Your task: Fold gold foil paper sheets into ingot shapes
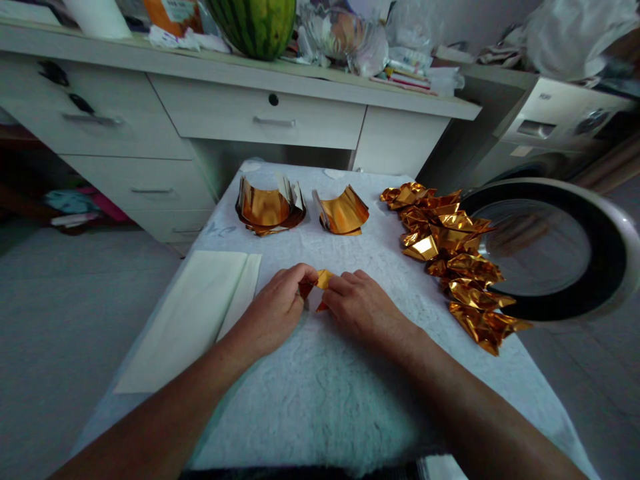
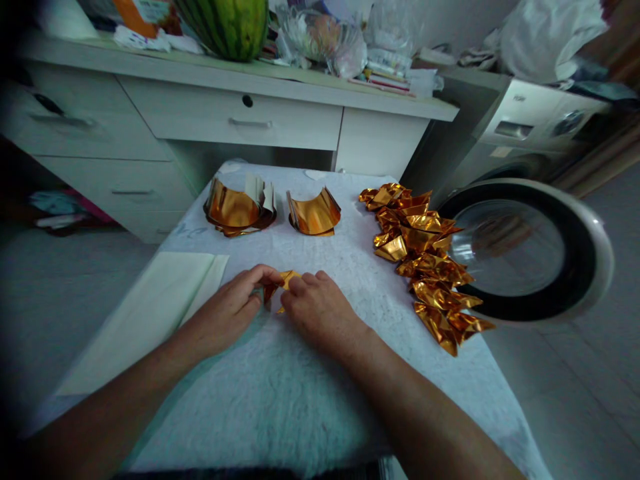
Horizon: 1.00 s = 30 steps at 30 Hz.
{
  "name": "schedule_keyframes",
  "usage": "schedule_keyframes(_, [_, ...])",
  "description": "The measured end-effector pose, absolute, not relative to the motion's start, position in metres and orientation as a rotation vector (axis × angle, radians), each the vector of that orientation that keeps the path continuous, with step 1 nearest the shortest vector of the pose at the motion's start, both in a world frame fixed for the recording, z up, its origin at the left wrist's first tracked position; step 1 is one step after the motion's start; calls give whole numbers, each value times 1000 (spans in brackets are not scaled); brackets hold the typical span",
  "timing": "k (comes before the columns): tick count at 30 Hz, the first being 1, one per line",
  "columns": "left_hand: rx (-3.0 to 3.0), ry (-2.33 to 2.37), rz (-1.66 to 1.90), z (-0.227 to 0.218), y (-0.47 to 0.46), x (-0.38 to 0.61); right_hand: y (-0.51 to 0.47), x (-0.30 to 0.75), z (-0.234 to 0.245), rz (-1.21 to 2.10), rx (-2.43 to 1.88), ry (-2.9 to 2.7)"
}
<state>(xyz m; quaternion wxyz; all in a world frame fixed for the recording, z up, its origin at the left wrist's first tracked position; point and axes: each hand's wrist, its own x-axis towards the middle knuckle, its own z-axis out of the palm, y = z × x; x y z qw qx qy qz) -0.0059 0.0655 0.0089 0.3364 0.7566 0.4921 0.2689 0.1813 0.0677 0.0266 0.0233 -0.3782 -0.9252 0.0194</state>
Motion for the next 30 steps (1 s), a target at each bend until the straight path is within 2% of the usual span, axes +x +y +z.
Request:
schedule_keyframes(21, [2038,1320,700,5,68,-5,62,183,22,-117,-1090,-2884])
schedule_keyframes(30, [2115,1301,713,8,66,-5,66,186,22,54,-1235,-2740])
